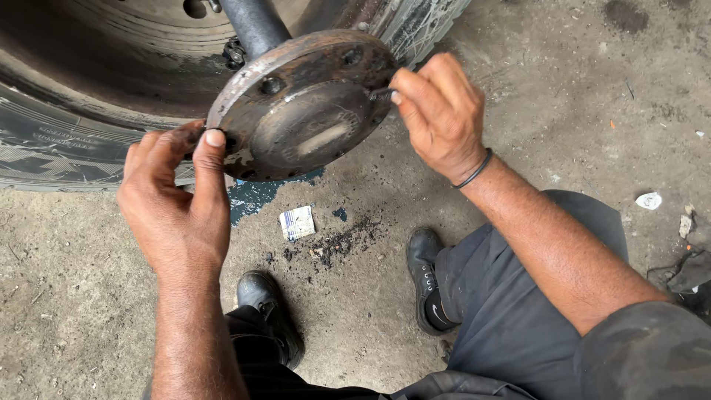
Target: The person cleans a circular metal flange on a vehicle axle using a cloth and then applies a dark substance to the edge of the flange.
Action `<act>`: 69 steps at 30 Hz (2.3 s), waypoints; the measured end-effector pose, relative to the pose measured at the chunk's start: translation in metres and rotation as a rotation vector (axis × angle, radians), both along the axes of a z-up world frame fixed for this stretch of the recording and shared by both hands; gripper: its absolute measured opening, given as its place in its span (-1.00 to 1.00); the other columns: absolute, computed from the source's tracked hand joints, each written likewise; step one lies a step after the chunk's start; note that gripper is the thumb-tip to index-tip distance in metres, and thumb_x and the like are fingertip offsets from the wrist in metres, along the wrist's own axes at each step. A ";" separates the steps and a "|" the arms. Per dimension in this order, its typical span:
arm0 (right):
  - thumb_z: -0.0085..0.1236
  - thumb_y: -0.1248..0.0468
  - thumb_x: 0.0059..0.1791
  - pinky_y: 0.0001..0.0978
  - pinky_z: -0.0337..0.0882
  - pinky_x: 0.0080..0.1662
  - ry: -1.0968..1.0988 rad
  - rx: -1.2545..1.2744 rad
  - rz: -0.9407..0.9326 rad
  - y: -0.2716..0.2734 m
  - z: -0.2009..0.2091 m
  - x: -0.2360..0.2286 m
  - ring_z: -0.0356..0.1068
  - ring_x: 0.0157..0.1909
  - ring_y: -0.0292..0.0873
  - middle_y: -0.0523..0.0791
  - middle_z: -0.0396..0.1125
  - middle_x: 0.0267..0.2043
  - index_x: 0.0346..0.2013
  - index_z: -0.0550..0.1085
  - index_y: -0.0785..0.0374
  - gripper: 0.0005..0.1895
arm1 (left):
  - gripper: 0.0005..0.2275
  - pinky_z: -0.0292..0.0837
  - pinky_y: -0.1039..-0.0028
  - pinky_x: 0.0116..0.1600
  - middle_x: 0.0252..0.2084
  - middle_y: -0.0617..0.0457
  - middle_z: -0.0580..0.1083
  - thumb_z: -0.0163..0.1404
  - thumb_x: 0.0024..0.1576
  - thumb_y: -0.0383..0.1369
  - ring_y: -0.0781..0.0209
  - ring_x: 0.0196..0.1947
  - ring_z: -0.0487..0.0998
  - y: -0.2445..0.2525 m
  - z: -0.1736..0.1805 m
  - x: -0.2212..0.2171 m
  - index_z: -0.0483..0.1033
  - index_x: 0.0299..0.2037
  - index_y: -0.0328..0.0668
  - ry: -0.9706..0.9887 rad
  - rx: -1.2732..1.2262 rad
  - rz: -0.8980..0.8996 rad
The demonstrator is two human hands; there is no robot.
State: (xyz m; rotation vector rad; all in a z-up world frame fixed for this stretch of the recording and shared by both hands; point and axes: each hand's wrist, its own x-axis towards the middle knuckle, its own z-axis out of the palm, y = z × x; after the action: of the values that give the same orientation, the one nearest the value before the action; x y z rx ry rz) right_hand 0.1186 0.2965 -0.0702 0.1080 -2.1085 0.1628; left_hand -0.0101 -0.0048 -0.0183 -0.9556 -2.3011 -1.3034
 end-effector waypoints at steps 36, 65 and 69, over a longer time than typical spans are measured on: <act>0.10 0.31 0.20 -0.48 0.27 -0.24 -0.025 -0.847 0.035 -0.051 -0.024 -0.002 0.13 -0.27 -0.41 -0.24 0.22 -0.31 -0.06 0.44 0.33 -0.89 | -0.74 0.52 0.38 0.03 -0.16 0.05 0.46 -0.01 0.39 -0.17 0.22 -0.05 0.48 -0.006 -0.077 -0.012 0.59 -0.04 -0.20 -0.234 0.060 0.172; 0.33 0.46 0.11 -0.26 0.31 -0.26 0.098 0.127 -0.024 -0.090 0.074 -0.026 0.29 -0.23 -0.10 -0.14 0.21 -0.28 -0.01 0.51 0.27 -0.80 | -0.59 0.44 0.29 0.12 -0.13 -0.09 0.53 -0.16 0.35 -0.08 0.13 -0.01 0.53 0.011 -0.075 0.012 0.57 0.04 -0.31 -0.531 0.204 0.063; 0.31 0.41 0.09 -0.19 0.37 -0.20 0.059 0.196 -0.029 -0.107 0.072 -0.024 0.29 -0.19 -0.08 -0.10 0.21 -0.26 -0.04 0.48 0.31 -0.81 | -0.63 0.41 0.28 0.01 -0.25 -0.02 0.52 -0.10 0.35 -0.11 0.14 -0.10 0.43 0.009 -0.055 0.015 0.63 -0.03 -0.28 -0.316 0.135 0.103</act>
State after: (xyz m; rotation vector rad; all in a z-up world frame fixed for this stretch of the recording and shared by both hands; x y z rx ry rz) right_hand 0.0948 0.1898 0.0022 0.1961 -2.0619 -0.0645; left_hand 0.0049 0.0042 -0.0734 -0.6150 -2.4111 -1.6398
